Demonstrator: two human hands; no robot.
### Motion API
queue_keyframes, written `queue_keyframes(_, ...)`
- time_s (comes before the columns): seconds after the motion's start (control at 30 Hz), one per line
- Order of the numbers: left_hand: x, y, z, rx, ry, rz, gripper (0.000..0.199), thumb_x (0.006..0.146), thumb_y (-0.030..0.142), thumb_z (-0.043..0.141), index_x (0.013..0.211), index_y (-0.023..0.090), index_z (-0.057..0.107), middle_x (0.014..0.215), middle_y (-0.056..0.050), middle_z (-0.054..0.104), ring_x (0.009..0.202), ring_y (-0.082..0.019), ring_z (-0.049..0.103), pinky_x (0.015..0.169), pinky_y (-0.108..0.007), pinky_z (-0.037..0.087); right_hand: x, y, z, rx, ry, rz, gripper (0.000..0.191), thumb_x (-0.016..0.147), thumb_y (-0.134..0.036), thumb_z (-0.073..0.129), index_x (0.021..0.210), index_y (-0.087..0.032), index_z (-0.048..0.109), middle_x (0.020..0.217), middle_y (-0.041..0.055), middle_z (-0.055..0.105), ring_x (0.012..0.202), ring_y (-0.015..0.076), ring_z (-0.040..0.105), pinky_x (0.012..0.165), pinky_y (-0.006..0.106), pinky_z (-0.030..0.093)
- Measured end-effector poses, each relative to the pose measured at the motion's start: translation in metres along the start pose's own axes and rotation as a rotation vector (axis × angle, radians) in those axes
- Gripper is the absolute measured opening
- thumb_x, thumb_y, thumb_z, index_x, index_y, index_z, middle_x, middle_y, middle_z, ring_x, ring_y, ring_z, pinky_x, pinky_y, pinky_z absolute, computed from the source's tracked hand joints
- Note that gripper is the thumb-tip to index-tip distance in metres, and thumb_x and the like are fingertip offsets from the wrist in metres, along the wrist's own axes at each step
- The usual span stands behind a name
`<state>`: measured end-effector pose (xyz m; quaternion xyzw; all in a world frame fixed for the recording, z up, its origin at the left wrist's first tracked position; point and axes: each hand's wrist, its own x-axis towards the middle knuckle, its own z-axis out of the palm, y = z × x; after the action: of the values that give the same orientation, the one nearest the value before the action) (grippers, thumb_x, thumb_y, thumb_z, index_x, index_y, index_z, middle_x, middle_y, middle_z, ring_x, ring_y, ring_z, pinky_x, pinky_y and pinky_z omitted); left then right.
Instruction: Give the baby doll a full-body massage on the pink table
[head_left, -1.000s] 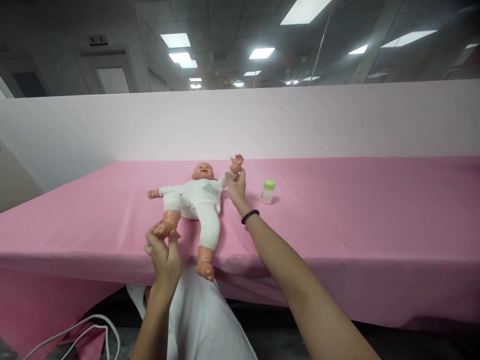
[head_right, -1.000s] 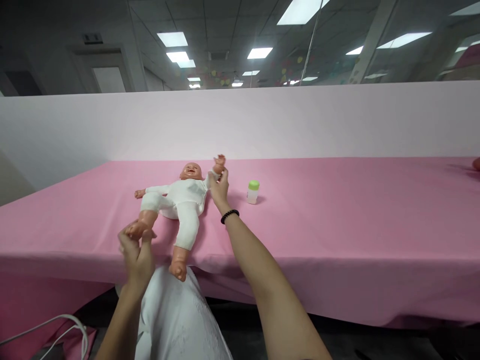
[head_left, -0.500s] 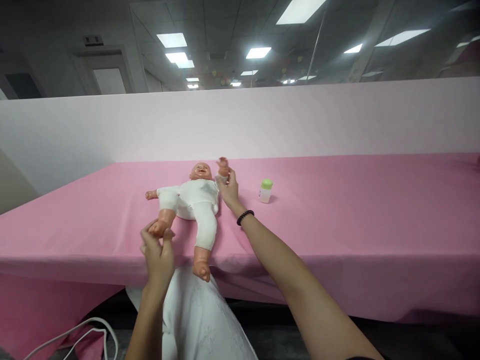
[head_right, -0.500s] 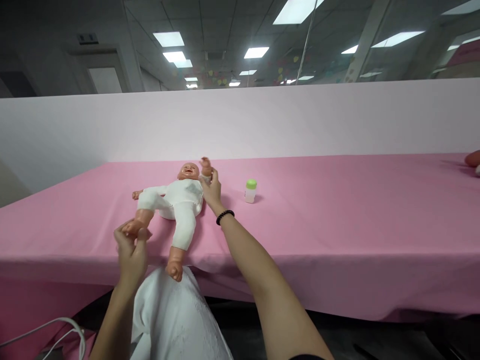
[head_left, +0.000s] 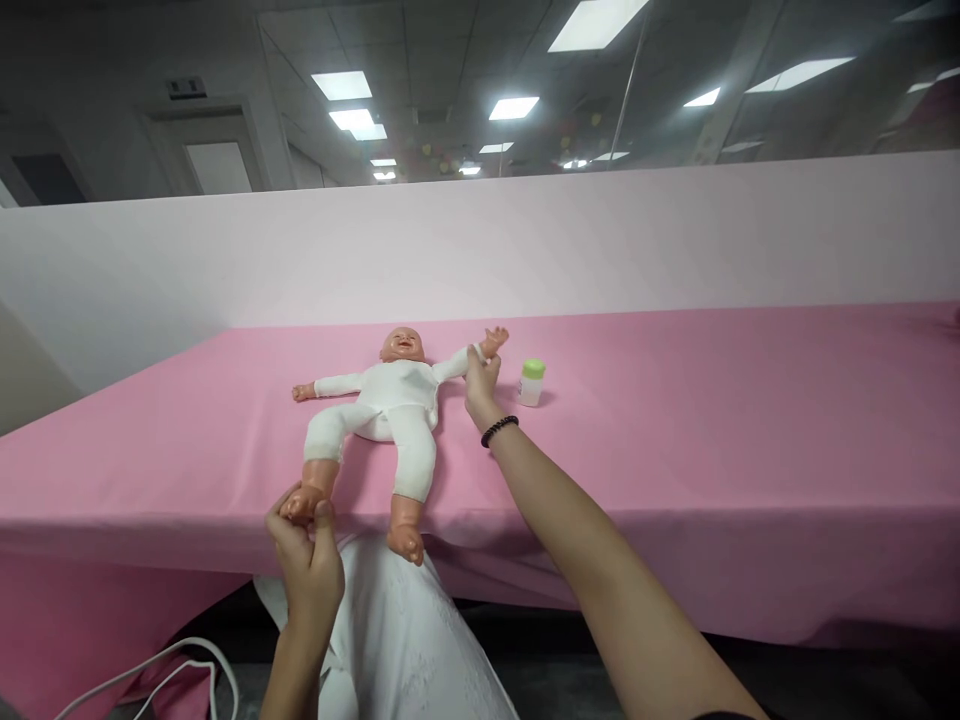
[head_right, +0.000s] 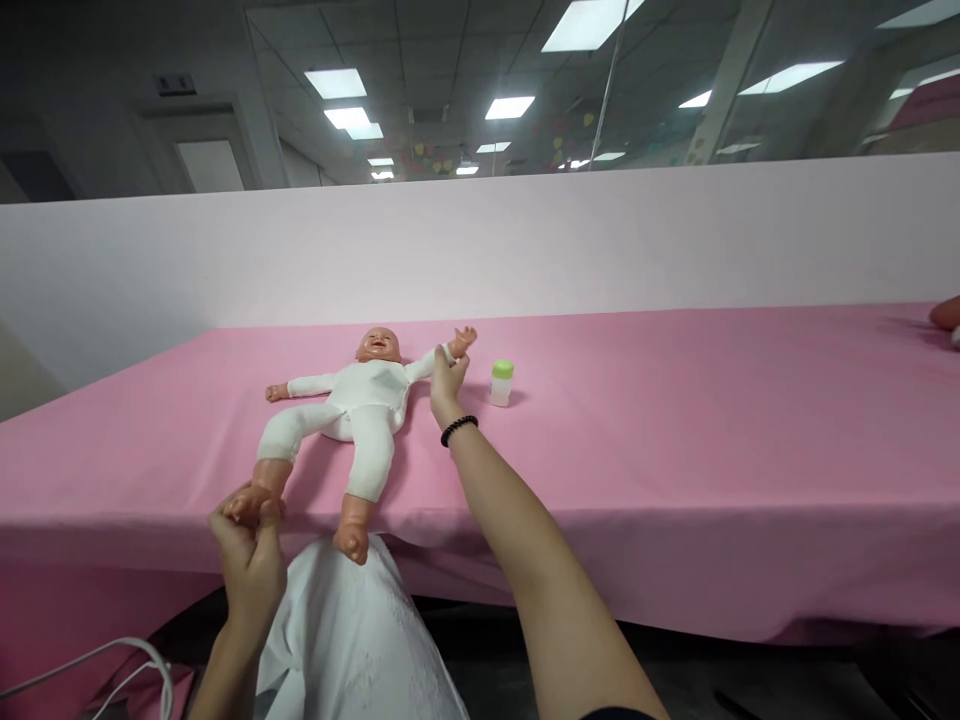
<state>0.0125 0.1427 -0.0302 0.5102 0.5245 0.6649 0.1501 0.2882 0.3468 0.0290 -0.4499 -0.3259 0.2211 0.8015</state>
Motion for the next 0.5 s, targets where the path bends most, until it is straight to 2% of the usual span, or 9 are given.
queue_keyframes(0.07, 0.019, 0.015, 0.011, -0.012, -0.066, 0.03, 0.034, 0.093, 0.047, 0.052, 0.116, 0.025, 0.039, 0.12, -0.009, 0.058, 0.106, -0.024, 0.062, 0.09, -0.044, 0.052, -0.01, -0.014, 0.006, -0.067, -0.138, -0.156, 0.054, 0.085, -0.044, 0.062, 0.131, -0.021, 0.045, 0.122, 0.0103, 0.063, 0.103, 0.0206, 0.063, 0.088, 0.035, 0.054)
queue_keyframes(0.2, 0.057, 0.038, 0.047, 0.166, -0.298, 0.063, 0.028, 0.095, 0.037, 0.045, 0.118, 0.023, 0.039, 0.112, -0.01, 0.065, 0.096, -0.026, 0.066, 0.079, -0.04, 0.051, -0.031, -0.031, 0.007, -0.41, -0.68, -0.589, 0.048, 0.085, -0.027, 0.065, 0.132, -0.023, 0.055, 0.128, 0.0085, 0.064, 0.113, 0.0255, 0.061, 0.099, 0.041, 0.048)
queue_keyframes(0.27, 0.069, 0.043, 0.065, 0.308, -0.404, 0.051, 0.027, 0.095, 0.034, 0.041, 0.118, 0.02, 0.039, 0.103, -0.013, 0.068, 0.087, -0.03, 0.067, 0.071, -0.04, 0.049, -0.037, -0.032, 0.005, -0.566, -0.87, -0.745, 0.047, 0.084, -0.018, 0.063, 0.131, -0.023, 0.058, 0.13, 0.0087, 0.064, 0.119, 0.0278, 0.058, 0.104, 0.044, 0.043)
queue_keyframes(0.3, 0.071, 0.044, 0.071, 0.363, -0.438, 0.047, 0.027, 0.095, 0.033, 0.04, 0.118, 0.019, 0.04, 0.099, -0.014, 0.068, 0.084, -0.031, 0.068, 0.069, -0.039, 0.048, -0.038, -0.031, 0.004, -0.612, -0.903, -0.783, 0.048, 0.085, -0.015, 0.061, 0.131, -0.023, 0.059, 0.131, 0.0086, 0.064, 0.12, 0.0282, 0.057, 0.104, 0.045, 0.042)
queue_keyframes(0.37, 0.072, 0.043, 0.076, 0.398, -0.457, 0.056, 0.027, 0.094, 0.031, 0.039, 0.117, 0.018, 0.04, 0.096, -0.015, 0.069, 0.083, -0.032, 0.068, 0.067, -0.039, 0.048, -0.039, -0.031, 0.002, -0.644, -0.881, -0.787, 0.05, 0.085, -0.012, 0.059, 0.133, -0.023, 0.057, 0.129, 0.0081, 0.065, 0.119, 0.0277, 0.058, 0.103, 0.045, 0.043)
queue_keyframes(0.43, 0.066, 0.04, 0.072, 0.338, -0.42, 0.072, 0.027, 0.094, 0.031, 0.04, 0.119, 0.019, 0.04, 0.101, -0.015, 0.068, 0.087, -0.031, 0.068, 0.07, -0.039, 0.049, -0.038, -0.031, 0.003, -0.604, -0.831, -0.726, 0.05, 0.085, -0.013, 0.06, 0.133, -0.024, 0.057, 0.124, 0.0071, 0.067, 0.113, 0.0265, 0.06, 0.1, 0.043, 0.046)
queue_keyframes(0.5, 0.056, 0.035, 0.058, 0.216, -0.335, 0.07, 0.029, 0.095, 0.034, 0.043, 0.121, 0.022, 0.039, 0.113, -0.013, 0.066, 0.095, -0.028, 0.068, 0.074, -0.039, 0.051, -0.034, -0.03, 0.005, -0.473, -0.724, -0.609, 0.049, 0.086, -0.021, 0.063, 0.134, -0.026, 0.054, 0.123, 0.006, 0.067, 0.11, 0.0247, 0.062, 0.097, 0.04, 0.048)
